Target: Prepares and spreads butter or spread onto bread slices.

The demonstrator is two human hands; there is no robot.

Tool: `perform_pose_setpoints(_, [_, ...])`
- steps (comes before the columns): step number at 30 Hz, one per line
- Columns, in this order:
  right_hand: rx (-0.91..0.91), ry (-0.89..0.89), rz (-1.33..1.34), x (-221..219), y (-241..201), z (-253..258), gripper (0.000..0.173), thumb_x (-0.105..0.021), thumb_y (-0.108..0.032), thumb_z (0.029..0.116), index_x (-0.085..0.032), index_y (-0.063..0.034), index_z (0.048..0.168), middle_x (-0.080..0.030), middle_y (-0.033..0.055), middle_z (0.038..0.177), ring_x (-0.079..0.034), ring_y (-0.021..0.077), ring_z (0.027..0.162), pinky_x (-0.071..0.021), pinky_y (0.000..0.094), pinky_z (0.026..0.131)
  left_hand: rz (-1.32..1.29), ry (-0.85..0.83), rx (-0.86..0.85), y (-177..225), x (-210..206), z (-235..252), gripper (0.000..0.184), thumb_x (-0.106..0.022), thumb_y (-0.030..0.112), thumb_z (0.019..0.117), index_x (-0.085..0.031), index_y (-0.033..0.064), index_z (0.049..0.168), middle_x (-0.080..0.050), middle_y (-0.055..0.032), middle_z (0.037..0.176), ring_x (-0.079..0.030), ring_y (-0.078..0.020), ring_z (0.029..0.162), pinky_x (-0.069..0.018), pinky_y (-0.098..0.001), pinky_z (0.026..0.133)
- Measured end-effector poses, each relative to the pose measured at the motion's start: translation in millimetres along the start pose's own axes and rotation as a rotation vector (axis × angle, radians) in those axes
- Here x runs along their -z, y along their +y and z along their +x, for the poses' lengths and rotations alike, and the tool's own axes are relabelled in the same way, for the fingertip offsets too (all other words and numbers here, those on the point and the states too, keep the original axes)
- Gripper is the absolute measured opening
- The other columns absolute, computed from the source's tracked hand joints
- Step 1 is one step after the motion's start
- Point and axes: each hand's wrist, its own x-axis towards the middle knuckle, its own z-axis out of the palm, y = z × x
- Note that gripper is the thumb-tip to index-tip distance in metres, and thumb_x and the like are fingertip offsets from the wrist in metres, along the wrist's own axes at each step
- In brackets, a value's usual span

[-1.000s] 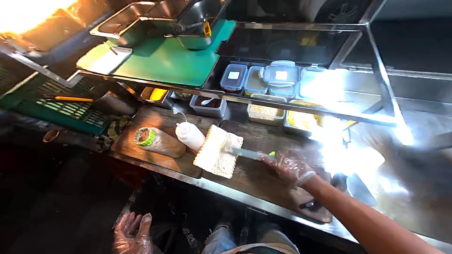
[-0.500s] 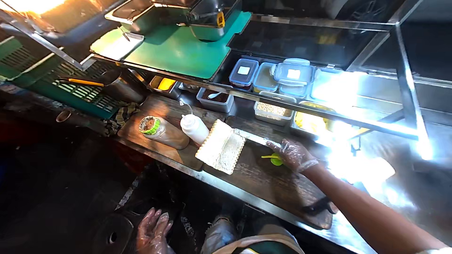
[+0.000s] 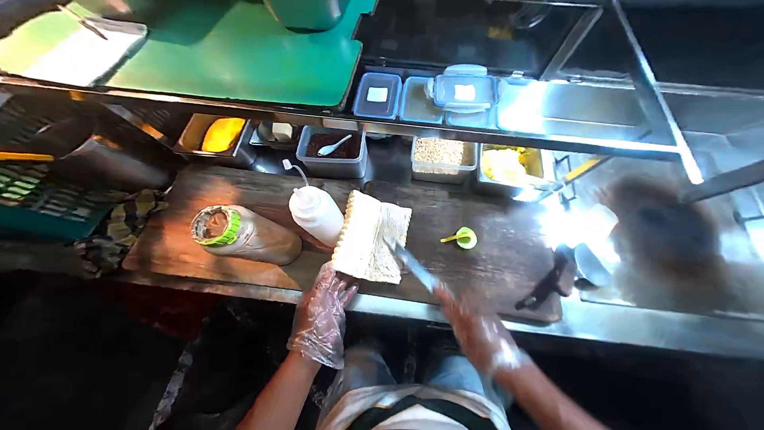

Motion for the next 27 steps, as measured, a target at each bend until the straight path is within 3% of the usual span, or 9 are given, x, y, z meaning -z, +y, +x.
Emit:
perform_pose_setpoints(4, [-0.131, 0.232, 0.004, -58, -33, -80, 0.044, -0.056, -0.029, 0.1023, -0.058, -0.035, 0.146, -0.069, 0.0216, 0.104, -0.071, 0.0361, 0.084, -0.0606, 0.0531, 0.071, 0.021, -0.181, 0.122, 25, 8, 24, 0.048, -0.044, 0.04, 0.1089, -0.047, 0.0125, 0.148, -0.061, -0.0126, 0.138, -0.061, -0.0292, 0.125, -0.053, -0.0518, 0.102])
perform_pose_setpoints(7, [-0.322, 0.16, 0.031, -82, -61, -84, 0.047, -0.053, -0.029, 0.104, -0.053, -0.0388, 0.15, -0.068, 0.0219, 0.115, -0.07, 0.0374, 0.095, -0.0594, 0.0544, 0.08, 0.037, -0.277, 0.2, 27, 7, 35, 0.047, -0.045, 0.043, 0.1079, -0.049, 0.0135, 0.145, -0.063, -0.0109, 0.134, -0.063, -0.0283, 0.12, -0.0543, -0.0517, 0.099])
perform_pose_setpoints(9, [-0.363, 0.206, 0.06, -104, -77, -100, 0.046, -0.053, -0.028, 0.1042, -0.054, -0.035, 0.15, -0.068, 0.0234, 0.111, -0.071, 0.0377, 0.091, -0.0601, 0.054, 0.077, 0.029, -0.288, 0.241, 32, 6, 41, 0.045, -0.046, 0.04, 0.1079, -0.05, 0.0127, 0.144, -0.063, -0.013, 0.133, -0.064, -0.0308, 0.12, -0.0552, -0.0532, 0.098])
perform_pose_setpoints(12, [-0.317, 0.48, 0.084, -138, -93, -99, 0.042, -0.06, -0.026, 0.1006, -0.063, -0.0321, 0.142, -0.07, 0.018, 0.097, -0.071, 0.0307, 0.078, -0.0611, 0.0478, 0.067, 0.045, -0.301, 0.249, 38, 9, 45, 0.037, -0.043, 0.032, 0.1086, -0.053, 0.0103, 0.137, -0.066, -0.0136, 0.127, -0.067, -0.0308, 0.114, -0.0569, -0.0524, 0.095])
perform_pose_setpoints(15, [-0.427, 0.392, 0.128, -153, -109, -87, 0.047, -0.055, -0.029, 0.103, -0.054, -0.0381, 0.149, -0.07, 0.0181, 0.106, -0.071, 0.0307, 0.087, -0.0608, 0.0477, 0.075, 0.054, -0.306, 0.279, 38, 8, 45, 0.033, -0.041, 0.029, 0.1074, -0.053, 0.0114, 0.133, -0.065, -0.0123, 0.124, -0.066, -0.0297, 0.113, -0.0564, -0.0529, 0.094])
perform_pose_setpoints(20, [-0.252, 0.67, 0.395, -153, -143, -95, 0.042, -0.059, -0.022, 0.1021, -0.063, -0.0174, 0.143, -0.071, 0.014, 0.1, -0.071, 0.0233, 0.084, -0.0622, 0.0414, 0.076, 0.091, -0.344, 0.316, 46, 7, 46, 0.031, -0.038, 0.029, 0.1077, -0.053, 0.0112, 0.129, -0.066, -0.0127, 0.12, -0.068, -0.0294, 0.11, -0.0574, -0.0525, 0.091])
perform_pose_setpoints(21, [-0.22, 0.63, 0.54, -133, -154, -80, 0.041, -0.053, -0.022, 0.1053, -0.061, -0.0125, 0.144, -0.073, 0.0112, 0.102, -0.072, 0.0202, 0.085, -0.0622, 0.0396, 0.079, 0.098, -0.347, 0.318, 46, 6, 48, 0.032, -0.038, 0.029, 0.1076, -0.054, 0.0108, 0.128, -0.067, -0.0132, 0.119, -0.068, -0.0296, 0.108, -0.058, -0.052, 0.09])
perform_pose_setpoints(24, [-0.293, 0.267, 1.212, -75, -186, -20, 0.034, -0.039, -0.027, 0.1112, -0.056, -0.0072, 0.133, -0.068, 0.0057, 0.081, -0.064, 0.0133, 0.057, -0.0581, 0.0297, 0.056, 0.076, -0.385, 0.326, 44, 9, 49, 0.031, -0.039, 0.028, 0.1068, -0.054, 0.0112, 0.128, -0.067, -0.0132, 0.118, -0.069, -0.0288, 0.106, -0.058, -0.0505, 0.09])
perform_pose_setpoints(27, [-0.388, -0.097, 1.749, -78, -194, 12, 0.026, -0.039, -0.028, 0.1114, -0.053, -0.0078, 0.121, -0.056, 0.0062, 0.067, -0.055, 0.0144, 0.045, -0.052, 0.0293, 0.042, 0.117, -0.436, 0.289, 45, 8, 50, 0.027, -0.037, 0.028, 0.1066, -0.059, 0.0141, 0.117, -0.071, -0.0055, 0.101, -0.07, -0.0176, 0.09, -0.0601, -0.0372, 0.077])
